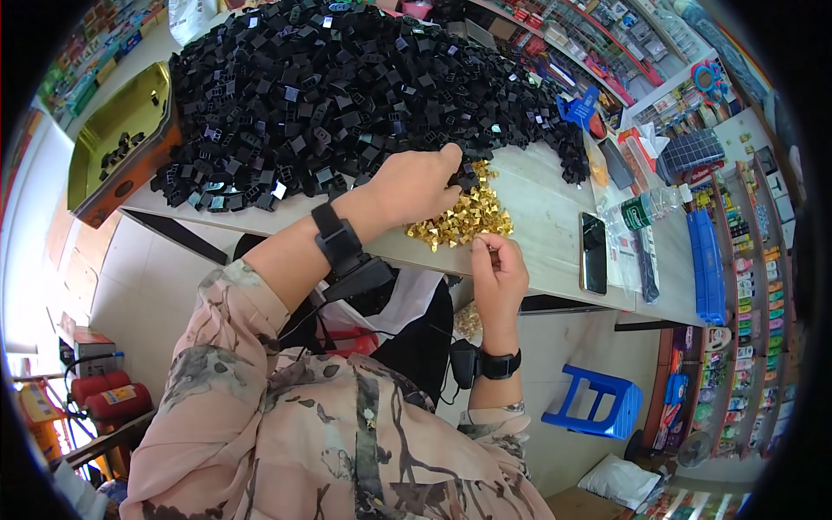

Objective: The person picks up a black plastic component and a small gold metal piece, fits the metal piece into the plastic component, and places the assembled unit into a white bag. This process is repeated for several more components.

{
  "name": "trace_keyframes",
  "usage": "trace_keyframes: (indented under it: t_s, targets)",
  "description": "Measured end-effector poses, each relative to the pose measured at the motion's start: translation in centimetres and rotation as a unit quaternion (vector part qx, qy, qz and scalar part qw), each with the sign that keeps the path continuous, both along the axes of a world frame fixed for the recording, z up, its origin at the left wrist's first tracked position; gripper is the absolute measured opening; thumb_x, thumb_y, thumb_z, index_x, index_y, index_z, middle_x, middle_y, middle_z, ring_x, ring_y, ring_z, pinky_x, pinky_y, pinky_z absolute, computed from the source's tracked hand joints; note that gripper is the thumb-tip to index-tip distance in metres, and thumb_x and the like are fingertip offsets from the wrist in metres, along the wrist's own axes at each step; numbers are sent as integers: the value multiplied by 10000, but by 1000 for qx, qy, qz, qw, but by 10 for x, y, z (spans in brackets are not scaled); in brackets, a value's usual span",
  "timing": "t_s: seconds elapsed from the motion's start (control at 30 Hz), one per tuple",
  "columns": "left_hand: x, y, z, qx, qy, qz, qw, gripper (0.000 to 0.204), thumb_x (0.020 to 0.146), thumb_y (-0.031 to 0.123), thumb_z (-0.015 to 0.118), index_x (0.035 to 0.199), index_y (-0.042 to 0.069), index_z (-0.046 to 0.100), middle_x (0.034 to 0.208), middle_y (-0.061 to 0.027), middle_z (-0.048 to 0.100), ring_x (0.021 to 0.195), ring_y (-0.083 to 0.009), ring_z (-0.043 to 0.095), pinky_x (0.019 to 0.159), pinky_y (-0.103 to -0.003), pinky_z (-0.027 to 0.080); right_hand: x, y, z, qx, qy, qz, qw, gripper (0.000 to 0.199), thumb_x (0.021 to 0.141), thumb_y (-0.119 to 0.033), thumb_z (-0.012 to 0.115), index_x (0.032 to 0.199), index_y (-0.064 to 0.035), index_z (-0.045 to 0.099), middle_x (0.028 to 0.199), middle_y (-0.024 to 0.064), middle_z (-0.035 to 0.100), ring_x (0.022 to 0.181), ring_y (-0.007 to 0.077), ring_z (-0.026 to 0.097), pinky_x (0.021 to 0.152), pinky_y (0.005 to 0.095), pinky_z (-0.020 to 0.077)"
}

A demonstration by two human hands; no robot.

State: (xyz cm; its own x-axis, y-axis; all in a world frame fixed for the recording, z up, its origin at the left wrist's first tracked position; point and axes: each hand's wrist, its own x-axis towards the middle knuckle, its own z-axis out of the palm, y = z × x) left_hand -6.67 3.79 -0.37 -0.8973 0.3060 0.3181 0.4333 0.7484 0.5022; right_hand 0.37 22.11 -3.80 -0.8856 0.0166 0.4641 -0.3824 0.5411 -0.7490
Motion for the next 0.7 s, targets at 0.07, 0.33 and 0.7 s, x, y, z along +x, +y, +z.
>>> trace_keyframes:
  t_s: [0.07, 0.33, 0.7]
  targets:
    - [4, -6, 3, 92, -18, -17, 995, 267, 806, 200, 628, 931, 22, 473, 704, -107, 610, 626, -237, 621, 567, -347, 477, 1, 2, 1, -111, -85, 18, 990, 92, 865, -88, 607, 915, -11, 611, 816, 14, 582, 672, 79, 538, 604, 214, 444]
    - [53, -16, -10, 335, -114, -135, 926, 221, 874, 127, 568, 1054, 7, 526, 750, -41, 594, 708, -76, 555, 616, -241, 450, 9, -23, 19, -326, -184, 136, 917, 148, 880, -57, 579, 1023, -21, 585, 873, 12, 597, 723, 67, 558, 628, 192, 458]
    - [64, -28, -31, 293, -49, -165, 940, 209, 893, 107, 545, 1069, 5, 593, 892, -110, 635, 790, -201, 616, 713, -299, 480, 11, -30, 16, -333, -223, 171, 900, 148, 875, -46, 578, 1020, -17, 585, 879, 17, 600, 719, 67, 555, 622, 190, 460]
